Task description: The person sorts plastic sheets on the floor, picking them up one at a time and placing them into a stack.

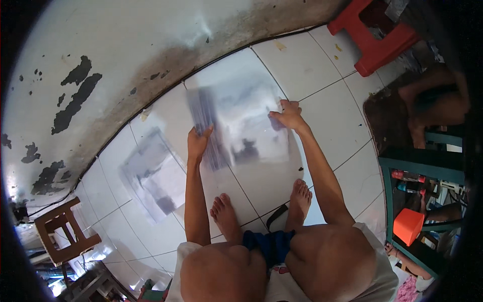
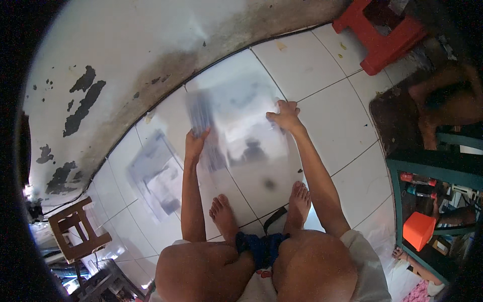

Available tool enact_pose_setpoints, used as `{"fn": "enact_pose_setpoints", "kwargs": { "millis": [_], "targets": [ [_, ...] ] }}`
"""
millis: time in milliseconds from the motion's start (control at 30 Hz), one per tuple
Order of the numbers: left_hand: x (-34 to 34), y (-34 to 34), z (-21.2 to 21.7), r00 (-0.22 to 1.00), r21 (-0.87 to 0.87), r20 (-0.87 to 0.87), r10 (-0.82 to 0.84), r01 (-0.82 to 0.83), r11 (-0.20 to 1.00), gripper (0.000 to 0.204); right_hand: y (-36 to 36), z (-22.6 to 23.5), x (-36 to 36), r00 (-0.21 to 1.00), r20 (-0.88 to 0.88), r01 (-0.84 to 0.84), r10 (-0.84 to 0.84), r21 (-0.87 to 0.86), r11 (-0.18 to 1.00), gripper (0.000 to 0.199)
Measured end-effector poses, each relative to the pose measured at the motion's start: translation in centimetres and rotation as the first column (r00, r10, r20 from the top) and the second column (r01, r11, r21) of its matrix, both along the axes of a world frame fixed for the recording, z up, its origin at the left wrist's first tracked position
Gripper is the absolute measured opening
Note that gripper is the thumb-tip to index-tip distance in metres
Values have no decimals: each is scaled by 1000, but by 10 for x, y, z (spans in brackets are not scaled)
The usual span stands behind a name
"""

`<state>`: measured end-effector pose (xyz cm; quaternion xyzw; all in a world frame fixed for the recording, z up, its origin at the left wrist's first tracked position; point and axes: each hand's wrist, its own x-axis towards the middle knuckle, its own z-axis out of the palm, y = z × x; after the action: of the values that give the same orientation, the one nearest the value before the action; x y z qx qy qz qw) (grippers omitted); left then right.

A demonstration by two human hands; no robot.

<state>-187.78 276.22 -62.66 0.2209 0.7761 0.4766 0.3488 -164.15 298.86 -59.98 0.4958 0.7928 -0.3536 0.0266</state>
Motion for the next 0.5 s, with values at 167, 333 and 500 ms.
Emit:
{"fn": "enact_pose_setpoints", "kwargs": {
  "millis": [167, 333, 500],
  "targets": [
    [23, 7, 30, 993, 273, -121, -15, 48, 961, 24, 10, -17, 9, 954, -239, 134, -181, -200, 971, 93],
    [19, 4, 76, 976, 388, -180, -125, 187, 902, 24, 9, 14, -1, 822, -406, 206, -400, -444, 872, 126],
    [-3, 3, 116, 936, 379, -350, -34, 175, 909, 25, 35, 65, -8, 456, -841, -4, -290, -328, 945, 48]
  ]
}}
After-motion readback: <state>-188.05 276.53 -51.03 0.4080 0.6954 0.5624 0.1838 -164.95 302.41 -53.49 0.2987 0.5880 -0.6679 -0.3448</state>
